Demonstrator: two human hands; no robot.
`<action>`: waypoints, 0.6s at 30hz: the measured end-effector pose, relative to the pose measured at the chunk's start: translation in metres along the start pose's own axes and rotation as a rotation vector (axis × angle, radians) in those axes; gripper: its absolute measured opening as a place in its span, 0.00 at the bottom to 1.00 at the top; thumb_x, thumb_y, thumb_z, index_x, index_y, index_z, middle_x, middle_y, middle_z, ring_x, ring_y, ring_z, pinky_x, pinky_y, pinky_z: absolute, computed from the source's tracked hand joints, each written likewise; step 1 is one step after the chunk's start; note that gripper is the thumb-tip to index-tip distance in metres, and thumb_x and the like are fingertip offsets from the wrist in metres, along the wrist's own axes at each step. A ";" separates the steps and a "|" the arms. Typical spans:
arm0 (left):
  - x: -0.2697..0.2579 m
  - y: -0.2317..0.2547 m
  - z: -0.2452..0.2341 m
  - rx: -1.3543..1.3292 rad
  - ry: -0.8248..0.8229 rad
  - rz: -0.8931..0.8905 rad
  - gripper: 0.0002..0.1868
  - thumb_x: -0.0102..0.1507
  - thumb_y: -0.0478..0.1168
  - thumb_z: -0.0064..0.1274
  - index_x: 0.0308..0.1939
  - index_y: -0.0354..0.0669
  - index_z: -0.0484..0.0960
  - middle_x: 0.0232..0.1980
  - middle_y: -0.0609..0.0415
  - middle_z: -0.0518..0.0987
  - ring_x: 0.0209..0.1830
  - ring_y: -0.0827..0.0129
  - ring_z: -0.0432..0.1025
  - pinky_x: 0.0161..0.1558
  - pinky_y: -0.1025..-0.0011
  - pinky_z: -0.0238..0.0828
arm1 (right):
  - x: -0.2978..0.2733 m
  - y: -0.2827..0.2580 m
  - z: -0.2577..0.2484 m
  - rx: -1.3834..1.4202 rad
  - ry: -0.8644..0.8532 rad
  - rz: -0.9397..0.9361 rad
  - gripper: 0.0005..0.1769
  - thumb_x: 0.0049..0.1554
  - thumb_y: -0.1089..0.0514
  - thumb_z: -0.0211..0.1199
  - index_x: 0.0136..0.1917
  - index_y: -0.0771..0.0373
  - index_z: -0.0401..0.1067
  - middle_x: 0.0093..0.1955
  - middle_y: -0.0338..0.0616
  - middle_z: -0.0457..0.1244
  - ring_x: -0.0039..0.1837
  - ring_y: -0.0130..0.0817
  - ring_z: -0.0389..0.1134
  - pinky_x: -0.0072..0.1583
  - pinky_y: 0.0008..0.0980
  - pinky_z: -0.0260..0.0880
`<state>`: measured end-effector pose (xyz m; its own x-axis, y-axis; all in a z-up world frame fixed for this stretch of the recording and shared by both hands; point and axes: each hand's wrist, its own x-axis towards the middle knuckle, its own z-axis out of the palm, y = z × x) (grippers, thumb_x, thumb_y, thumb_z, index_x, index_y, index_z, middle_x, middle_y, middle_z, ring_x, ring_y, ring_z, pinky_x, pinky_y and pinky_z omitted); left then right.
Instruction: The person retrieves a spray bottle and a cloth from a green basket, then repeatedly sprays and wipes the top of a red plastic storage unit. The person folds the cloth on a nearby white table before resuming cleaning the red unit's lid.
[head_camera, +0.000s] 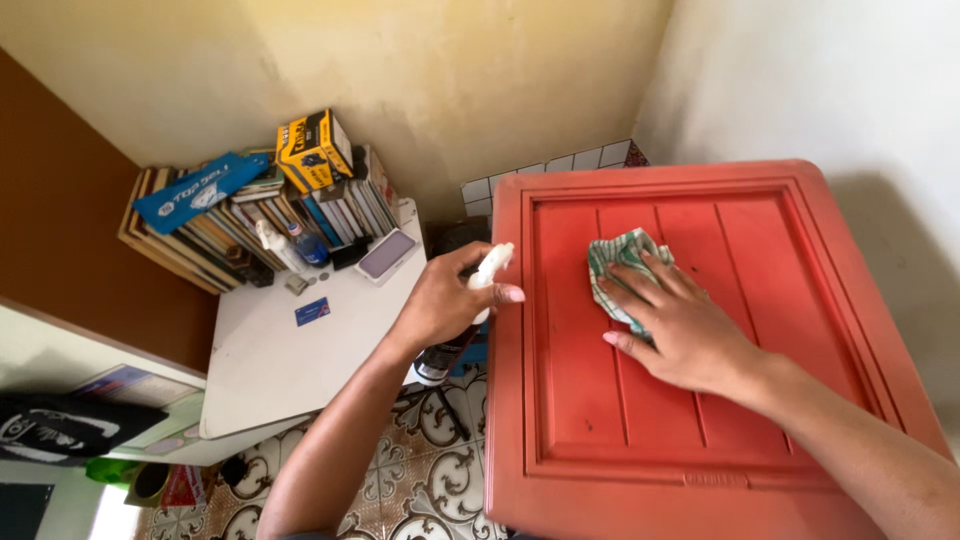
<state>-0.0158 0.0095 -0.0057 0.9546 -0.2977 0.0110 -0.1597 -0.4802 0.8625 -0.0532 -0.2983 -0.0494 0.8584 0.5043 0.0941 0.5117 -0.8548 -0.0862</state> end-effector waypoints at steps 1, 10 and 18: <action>-0.001 -0.004 -0.001 0.027 0.010 0.019 0.35 0.54 0.52 0.67 0.63 0.42 0.79 0.47 0.54 0.85 0.39 0.75 0.80 0.41 0.72 0.77 | -0.003 0.001 -0.001 -0.016 -0.031 0.015 0.42 0.59 0.34 0.51 0.81 0.49 0.51 0.82 0.44 0.43 0.83 0.54 0.34 0.78 0.56 0.40; -0.004 -0.022 -0.010 -0.125 -0.012 -0.092 0.31 0.61 0.59 0.59 0.59 0.41 0.84 0.35 0.55 0.83 0.28 0.77 0.77 0.33 0.73 0.75 | -0.038 0.009 0.009 -0.041 -0.135 0.191 0.44 0.59 0.30 0.45 0.84 0.42 0.45 0.87 0.37 0.37 0.85 0.48 0.29 0.77 0.50 0.35; -0.021 -0.002 -0.009 0.143 -0.032 -0.123 0.37 0.54 0.62 0.63 0.59 0.41 0.82 0.32 0.53 0.85 0.22 0.74 0.79 0.27 0.70 0.79 | -0.051 0.002 0.018 -0.020 -0.016 0.228 0.38 0.60 0.31 0.46 0.79 0.44 0.51 0.83 0.38 0.41 0.83 0.47 0.35 0.79 0.48 0.39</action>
<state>-0.0328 0.0242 -0.0030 0.9610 -0.2544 -0.1086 -0.0781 -0.6261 0.7758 -0.0953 -0.3240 -0.0725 0.9522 0.2998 0.0584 0.3039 -0.9490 -0.0837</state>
